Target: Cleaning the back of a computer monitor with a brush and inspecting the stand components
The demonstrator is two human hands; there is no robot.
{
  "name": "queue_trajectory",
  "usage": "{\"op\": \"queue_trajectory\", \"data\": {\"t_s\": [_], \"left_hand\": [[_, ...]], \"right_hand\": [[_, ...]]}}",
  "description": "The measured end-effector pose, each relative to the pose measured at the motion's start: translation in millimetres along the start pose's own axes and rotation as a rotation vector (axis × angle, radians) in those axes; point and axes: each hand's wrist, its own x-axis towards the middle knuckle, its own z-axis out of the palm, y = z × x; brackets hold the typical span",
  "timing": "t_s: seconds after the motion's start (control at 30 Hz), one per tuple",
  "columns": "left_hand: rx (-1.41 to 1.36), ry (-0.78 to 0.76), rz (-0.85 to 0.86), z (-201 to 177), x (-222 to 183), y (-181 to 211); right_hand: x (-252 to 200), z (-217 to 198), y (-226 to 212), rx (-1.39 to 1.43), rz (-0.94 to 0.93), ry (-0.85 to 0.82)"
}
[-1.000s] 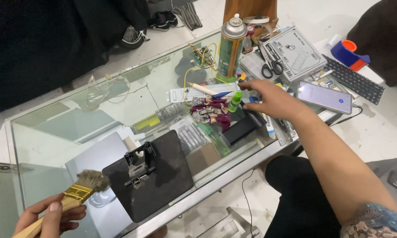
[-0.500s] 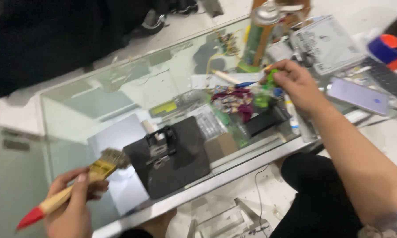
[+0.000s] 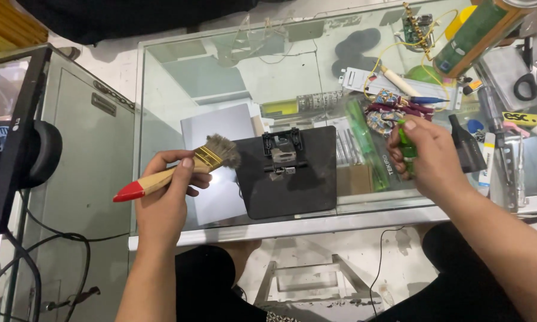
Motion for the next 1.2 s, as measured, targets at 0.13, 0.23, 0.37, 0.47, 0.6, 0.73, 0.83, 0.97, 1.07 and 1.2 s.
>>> {"op": "queue_trajectory", "data": {"t_s": [0.13, 0.23, 0.37, 0.47, 0.6, 0.73, 0.83, 0.97, 1.07, 1.2], "left_hand": [[0.023, 0.023, -0.032, -1.3, -1.8, 5.0], [0.004, 0.013, -0.017, -2.4, -0.3, 2.1], [-0.016, -0.017, 0.059, -5.9, 6.2, -12.2], [-0.024, -0.048, 0.131, -8.7, 7.7, -17.8], [-0.032, -0.065, 0.151, -7.8, 8.0, -19.2], [-0.027, -0.073, 0.159, -9.1, 7.8, -18.5], [-0.031, -0.071, 0.171, -9.8, 5.5, -15.2], [-0.043, -0.071, 0.175, -10.5, 3.8, -13.7], [-0.046, -0.079, 0.175, -11.9, 4.5, -15.7], [-0.055, -0.079, 0.181, -14.2, 5.2, -16.0]], "right_hand": [[9.8, 2.5, 14.5, 0.100, 0.024, 0.078], [13.4, -2.2, 24.2, 0.137, 0.052, 0.043], [11.1, -1.6, 40.1, -0.301, -0.027, -0.194], [1.1, 17.9, 38.0, -0.746, -0.058, -0.268], [-5.2, 45.1, 33.1, -1.040, -0.515, -0.285], [2.6, 57.5, 42.6, -1.170, -0.760, -0.268], [11.1, 59.1, 50.0, -1.344, -1.020, -0.236], [12.1, 59.4, 49.3, -1.240, -0.971, -0.240], [7.3, 53.0, 39.1, -0.948, -0.637, -0.203], [2.0, 42.8, 21.9, -0.681, -0.227, -0.170]]}}
